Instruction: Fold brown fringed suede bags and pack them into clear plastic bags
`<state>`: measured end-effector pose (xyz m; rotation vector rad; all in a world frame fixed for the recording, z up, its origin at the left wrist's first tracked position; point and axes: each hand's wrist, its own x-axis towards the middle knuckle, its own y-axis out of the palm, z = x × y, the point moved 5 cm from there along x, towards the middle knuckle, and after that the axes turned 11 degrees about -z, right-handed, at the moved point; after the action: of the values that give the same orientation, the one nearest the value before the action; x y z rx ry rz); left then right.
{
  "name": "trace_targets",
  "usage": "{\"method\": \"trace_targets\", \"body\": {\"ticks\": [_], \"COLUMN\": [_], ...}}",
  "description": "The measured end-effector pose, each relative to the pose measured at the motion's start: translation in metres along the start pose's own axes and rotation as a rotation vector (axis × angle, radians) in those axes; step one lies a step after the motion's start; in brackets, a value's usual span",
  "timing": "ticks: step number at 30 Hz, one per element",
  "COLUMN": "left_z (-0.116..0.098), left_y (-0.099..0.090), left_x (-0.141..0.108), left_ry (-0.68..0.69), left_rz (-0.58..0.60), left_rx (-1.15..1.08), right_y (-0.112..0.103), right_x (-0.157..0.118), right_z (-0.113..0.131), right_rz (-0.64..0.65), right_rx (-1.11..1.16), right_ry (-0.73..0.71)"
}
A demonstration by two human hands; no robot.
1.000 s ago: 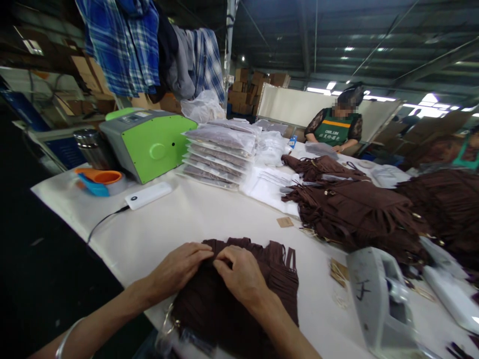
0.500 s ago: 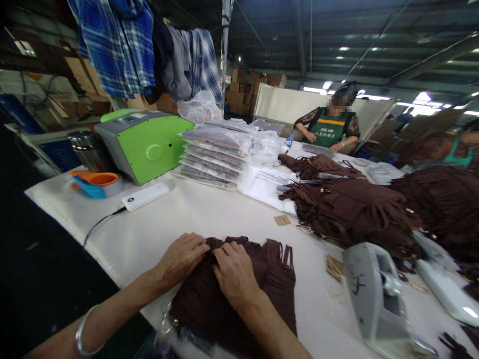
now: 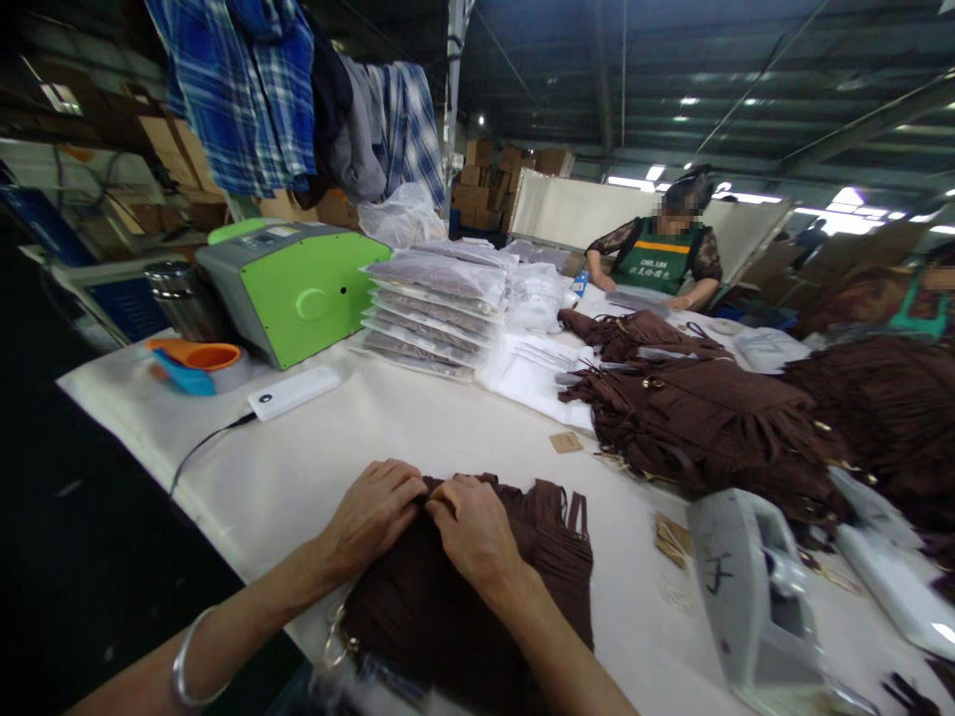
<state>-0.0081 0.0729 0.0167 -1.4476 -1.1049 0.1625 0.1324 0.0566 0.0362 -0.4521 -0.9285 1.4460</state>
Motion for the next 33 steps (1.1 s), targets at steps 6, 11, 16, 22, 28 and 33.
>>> {"method": "trace_targets", "body": {"ticks": [6,11,16,22,28,33], "left_z": [-0.003,-0.003,-0.002,-0.009,0.002,0.022], "left_y": [-0.001,-0.02,-0.013,0.017,0.002,0.029], "left_x": [-0.018,-0.024,-0.007,-0.026,0.006,0.066], "left_ry": [0.164,0.169,0.07,0.161,-0.021,-0.345], "left_rz": [0.134,0.066,0.022,0.392,0.278,0.394], "left_rx": [-0.157,-0.228,-0.176,-0.199,-0.251,0.058], "right_y": [-0.012,-0.013,0.002,-0.032,-0.121,-0.139], "right_x": [-0.004,-0.007,-0.019,-0.026,-0.026,-0.045], "right_z": [-0.005,-0.01,0.0,-0.005,-0.087,-0.181], "right_rz": [0.049,0.055,0.18,0.168,-0.14,-0.103], "right_rx": [0.072,0.01,-0.182,-0.104,-0.006,0.119], "right_ry": [-0.073,-0.102,-0.217,-0.138,0.284,0.828]}}
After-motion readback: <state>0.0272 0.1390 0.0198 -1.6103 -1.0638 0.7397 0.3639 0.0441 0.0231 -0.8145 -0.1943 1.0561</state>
